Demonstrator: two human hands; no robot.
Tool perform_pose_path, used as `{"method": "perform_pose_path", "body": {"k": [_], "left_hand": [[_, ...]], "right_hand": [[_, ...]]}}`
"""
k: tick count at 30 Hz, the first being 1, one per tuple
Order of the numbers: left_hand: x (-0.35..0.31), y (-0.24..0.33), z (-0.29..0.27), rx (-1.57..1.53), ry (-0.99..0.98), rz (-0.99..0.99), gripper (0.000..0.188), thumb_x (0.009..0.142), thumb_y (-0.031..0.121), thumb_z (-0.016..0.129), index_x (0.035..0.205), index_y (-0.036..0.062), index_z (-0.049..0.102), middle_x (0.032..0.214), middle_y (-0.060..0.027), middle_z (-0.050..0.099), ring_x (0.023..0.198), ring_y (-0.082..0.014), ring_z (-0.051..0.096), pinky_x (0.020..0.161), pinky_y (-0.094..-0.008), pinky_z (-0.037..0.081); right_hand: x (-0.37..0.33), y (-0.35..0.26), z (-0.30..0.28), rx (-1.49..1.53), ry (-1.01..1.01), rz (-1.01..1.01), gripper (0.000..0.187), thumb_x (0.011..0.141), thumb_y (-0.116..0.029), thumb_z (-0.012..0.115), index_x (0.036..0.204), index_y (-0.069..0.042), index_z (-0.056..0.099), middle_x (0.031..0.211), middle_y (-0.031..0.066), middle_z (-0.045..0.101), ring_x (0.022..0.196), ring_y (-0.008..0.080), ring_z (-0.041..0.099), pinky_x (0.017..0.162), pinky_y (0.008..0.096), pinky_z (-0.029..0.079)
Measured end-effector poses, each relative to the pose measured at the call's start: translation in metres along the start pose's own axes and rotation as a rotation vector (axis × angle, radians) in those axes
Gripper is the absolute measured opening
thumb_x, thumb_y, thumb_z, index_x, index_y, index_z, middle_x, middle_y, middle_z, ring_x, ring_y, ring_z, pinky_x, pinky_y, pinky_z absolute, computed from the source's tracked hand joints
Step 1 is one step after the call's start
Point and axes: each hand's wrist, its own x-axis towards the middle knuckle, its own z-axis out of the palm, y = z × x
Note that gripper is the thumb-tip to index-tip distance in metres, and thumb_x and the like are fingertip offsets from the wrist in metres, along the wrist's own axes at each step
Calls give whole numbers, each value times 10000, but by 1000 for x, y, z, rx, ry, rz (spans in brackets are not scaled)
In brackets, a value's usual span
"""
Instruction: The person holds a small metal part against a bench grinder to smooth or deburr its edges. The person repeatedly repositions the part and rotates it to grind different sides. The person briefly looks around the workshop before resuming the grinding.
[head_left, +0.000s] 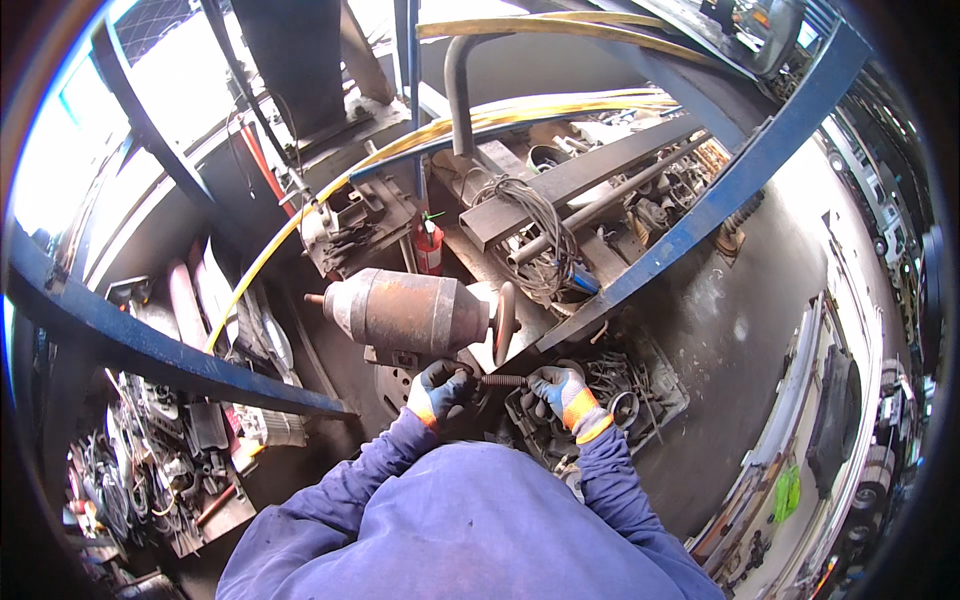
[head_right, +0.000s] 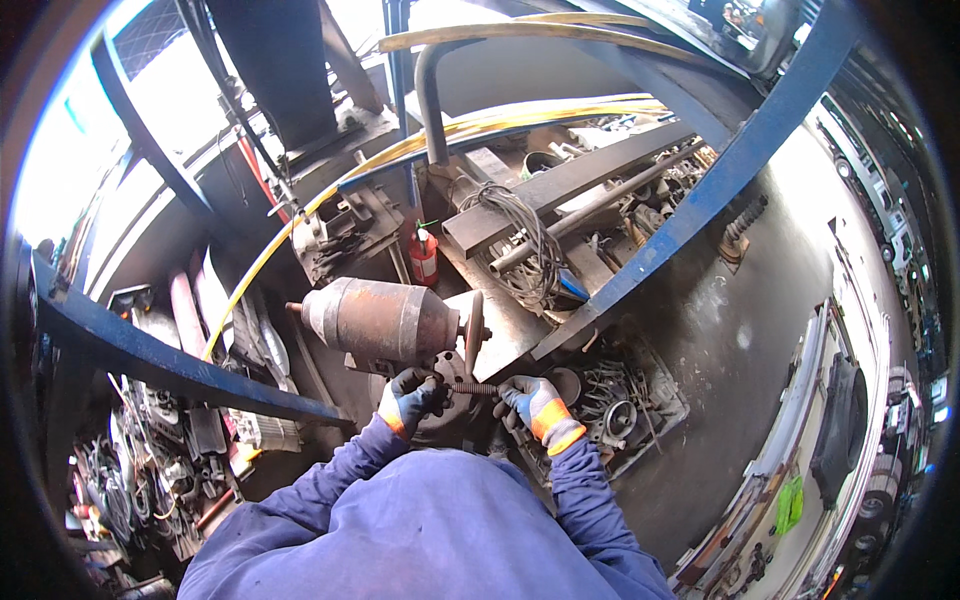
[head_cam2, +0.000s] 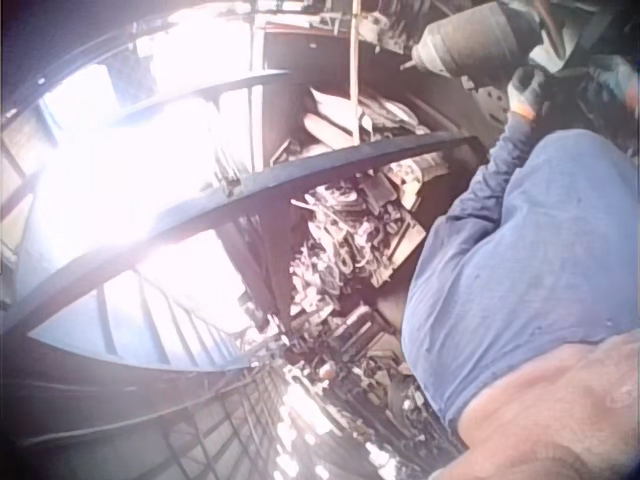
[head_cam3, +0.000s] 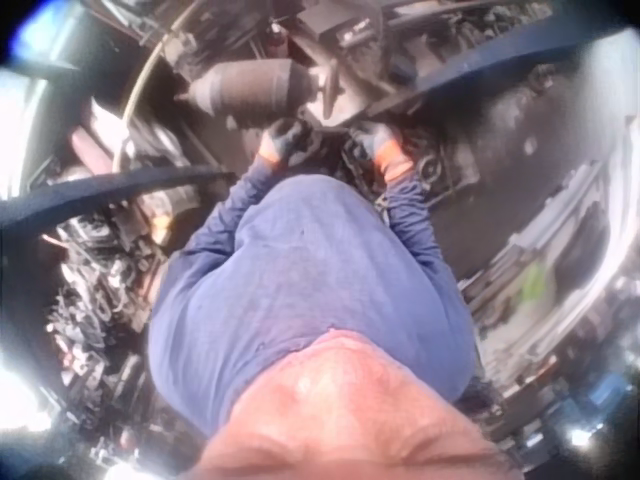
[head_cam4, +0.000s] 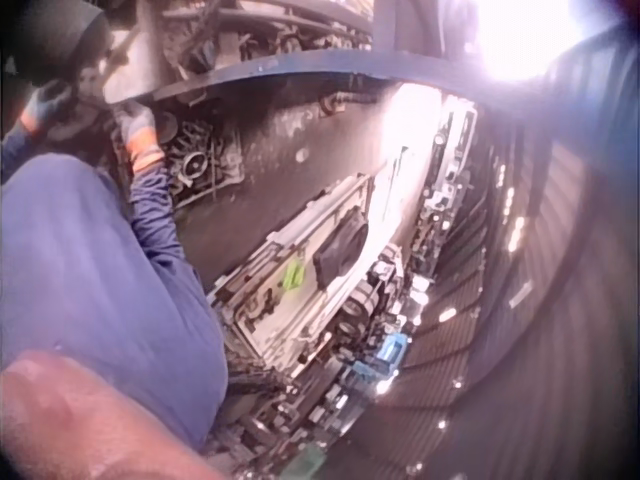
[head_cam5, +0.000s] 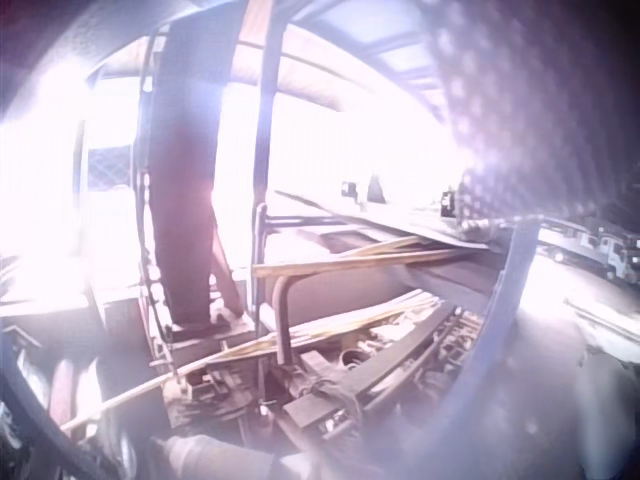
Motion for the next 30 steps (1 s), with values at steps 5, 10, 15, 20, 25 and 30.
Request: {"method": "perform_pose_path", "body": {"k": [5, 10, 15, 20, 25, 30], "left_hand": [[8, 2, 7, -21, 82, -82, 338, 910, 239, 681, 1109, -24, 608, 904, -135, 686, 731, -236, 684, 602, -337, 550], [22, -12, 11, 5, 69, -55, 390, 886, 267, 712, 1109, -37, 611, 939, -152, 687, 741, -259, 695, 583, -343, 552], [29, -38, 4, 204, 93, 149, 296, 879, 173, 691, 1073, -39, 621, 913, -117, 684, 726, -206, 677, 612, -319, 557], [18, -15, 23, -99, 232, -25, 312, 874, 159, 690, 1098, -40, 602, 886, -115, 671, 715, -213, 678, 596, -320, 560], [13, -15, 20, -97, 288, 3, 312, 888, 198, 691, 1088, -25, 607, 856, -114, 667, 691, -217, 677, 565, -314, 543], [10, -16, 12, -88, 302, 37, 305, 904, 226, 684, 1074, -18, 616, 853, -112, 667, 684, -217, 675, 539, -309, 525]], "right_hand": [[3, -8, -4, -19, 79, 12, 210, 980, -233, 585, 926, -43, 655, 698, 23, 668, 469, 63, 505, 445, 222, 393], [12, -3, -20, 48, 56, 42, 209, 976, -232, 592, 881, -66, 677, 644, -14, 622, 477, 63, 473, 444, 226, 357], [12, -13, -14, -73, 112, -112, 190, 958, -223, 613, 868, -74, 689, 652, -17, 634, 478, 54, 460, 449, 232, 335], [24, 0, -15, -64, 52, -166, 161, 944, -212, 628, 916, -75, 709, 638, -17, 627, 479, 59, 467, 451, 246, 350], [42, 22, -6, -37, 55, -207, 154, 939, -143, 602, 891, -27, 692, 699, 2, 627, 632, 107, 504, 612, 269, 404], [41, 20, 3, -10, 17, -197, 129, 942, -134, 603, 939, -35, 687, 708, 2, 627, 620, 101, 496, 588, 266, 403]]}}
